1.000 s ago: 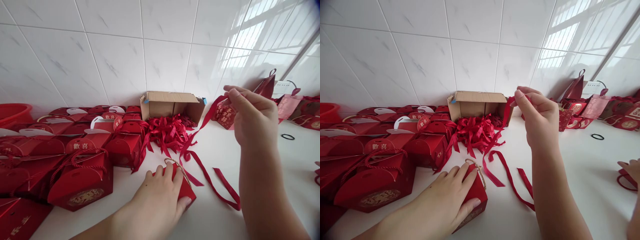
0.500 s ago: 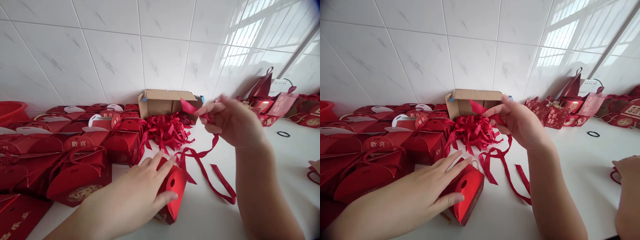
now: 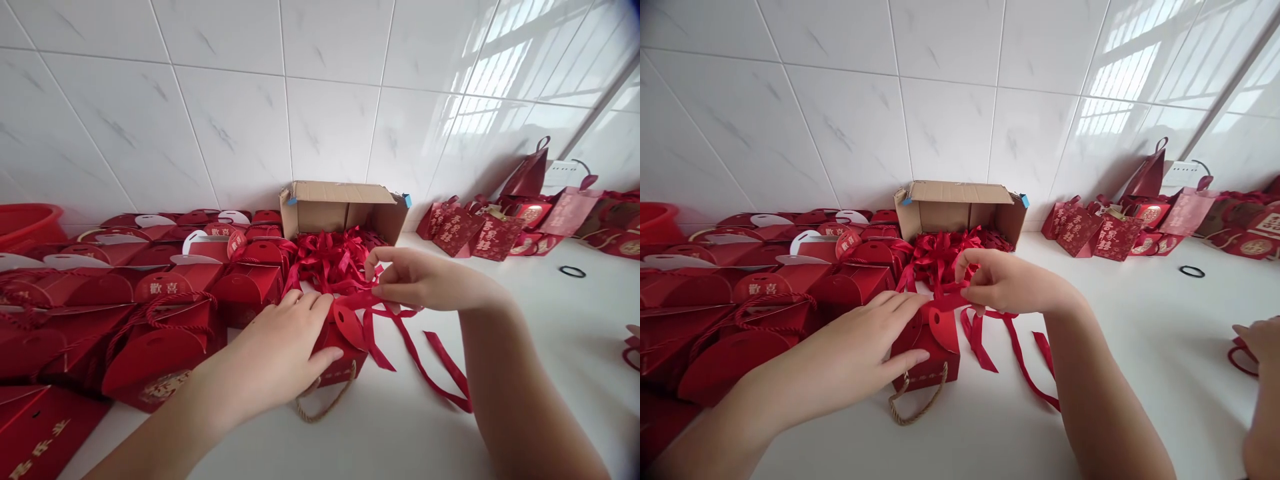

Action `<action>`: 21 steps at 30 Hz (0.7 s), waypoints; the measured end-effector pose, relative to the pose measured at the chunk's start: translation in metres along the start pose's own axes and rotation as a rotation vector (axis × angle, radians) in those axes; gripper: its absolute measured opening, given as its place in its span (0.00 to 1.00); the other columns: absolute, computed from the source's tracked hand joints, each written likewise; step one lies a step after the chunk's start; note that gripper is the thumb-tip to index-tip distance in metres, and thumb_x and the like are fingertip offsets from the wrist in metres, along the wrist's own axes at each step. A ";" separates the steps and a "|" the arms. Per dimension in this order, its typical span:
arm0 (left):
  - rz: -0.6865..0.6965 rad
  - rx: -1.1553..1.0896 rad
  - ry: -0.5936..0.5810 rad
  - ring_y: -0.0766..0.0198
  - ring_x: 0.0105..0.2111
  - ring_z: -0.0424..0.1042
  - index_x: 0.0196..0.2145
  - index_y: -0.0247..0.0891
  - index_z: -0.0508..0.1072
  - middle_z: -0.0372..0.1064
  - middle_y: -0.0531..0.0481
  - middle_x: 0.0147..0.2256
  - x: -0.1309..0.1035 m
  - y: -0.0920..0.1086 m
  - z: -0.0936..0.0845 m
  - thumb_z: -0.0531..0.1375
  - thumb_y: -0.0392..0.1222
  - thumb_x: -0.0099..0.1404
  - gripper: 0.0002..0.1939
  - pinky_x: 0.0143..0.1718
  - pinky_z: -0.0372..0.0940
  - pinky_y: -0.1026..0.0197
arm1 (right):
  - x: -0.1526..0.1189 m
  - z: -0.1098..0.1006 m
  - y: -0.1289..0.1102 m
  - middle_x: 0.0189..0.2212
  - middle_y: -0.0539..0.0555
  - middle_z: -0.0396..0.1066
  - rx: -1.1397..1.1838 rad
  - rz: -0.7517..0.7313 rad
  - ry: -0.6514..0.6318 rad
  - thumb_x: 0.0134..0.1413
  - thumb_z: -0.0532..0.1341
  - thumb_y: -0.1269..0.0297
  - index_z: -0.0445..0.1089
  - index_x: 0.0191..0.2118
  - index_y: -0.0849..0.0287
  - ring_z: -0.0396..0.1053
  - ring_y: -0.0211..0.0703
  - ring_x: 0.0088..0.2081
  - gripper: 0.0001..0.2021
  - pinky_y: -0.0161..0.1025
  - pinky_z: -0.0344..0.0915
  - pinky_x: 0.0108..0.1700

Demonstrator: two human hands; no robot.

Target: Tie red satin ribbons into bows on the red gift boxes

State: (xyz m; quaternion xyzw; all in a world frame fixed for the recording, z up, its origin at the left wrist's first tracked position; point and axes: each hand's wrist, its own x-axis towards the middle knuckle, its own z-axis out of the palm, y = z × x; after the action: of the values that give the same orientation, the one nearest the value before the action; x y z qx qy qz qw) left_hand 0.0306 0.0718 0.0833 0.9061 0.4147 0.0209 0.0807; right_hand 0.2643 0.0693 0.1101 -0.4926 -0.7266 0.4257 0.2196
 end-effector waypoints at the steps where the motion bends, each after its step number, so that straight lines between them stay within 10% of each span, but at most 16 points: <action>1: 0.012 0.002 0.006 0.47 0.55 0.60 0.57 0.42 0.61 0.62 0.42 0.56 0.000 0.000 0.001 0.51 0.51 0.65 0.25 0.48 0.62 0.48 | 0.001 0.001 0.001 0.16 0.41 0.55 -0.020 0.021 -0.026 0.53 0.59 0.66 0.59 0.33 0.55 0.48 0.31 0.18 0.06 0.30 0.46 0.18; 21: 0.019 -0.265 0.138 0.53 0.51 0.65 0.44 0.40 0.72 0.67 0.48 0.47 0.022 0.001 0.009 0.50 0.44 0.66 0.15 0.49 0.64 0.54 | 0.016 0.005 0.002 0.15 0.42 0.55 -0.048 0.072 -0.118 0.49 0.53 0.70 0.59 0.28 0.56 0.53 0.31 0.17 0.03 0.29 0.48 0.18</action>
State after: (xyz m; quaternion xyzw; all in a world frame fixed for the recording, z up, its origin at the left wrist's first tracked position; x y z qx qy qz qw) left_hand 0.0467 0.0861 0.0742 0.8878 0.4042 0.1385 0.1708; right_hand 0.2546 0.0823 0.1035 -0.4977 -0.7301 0.4439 0.1489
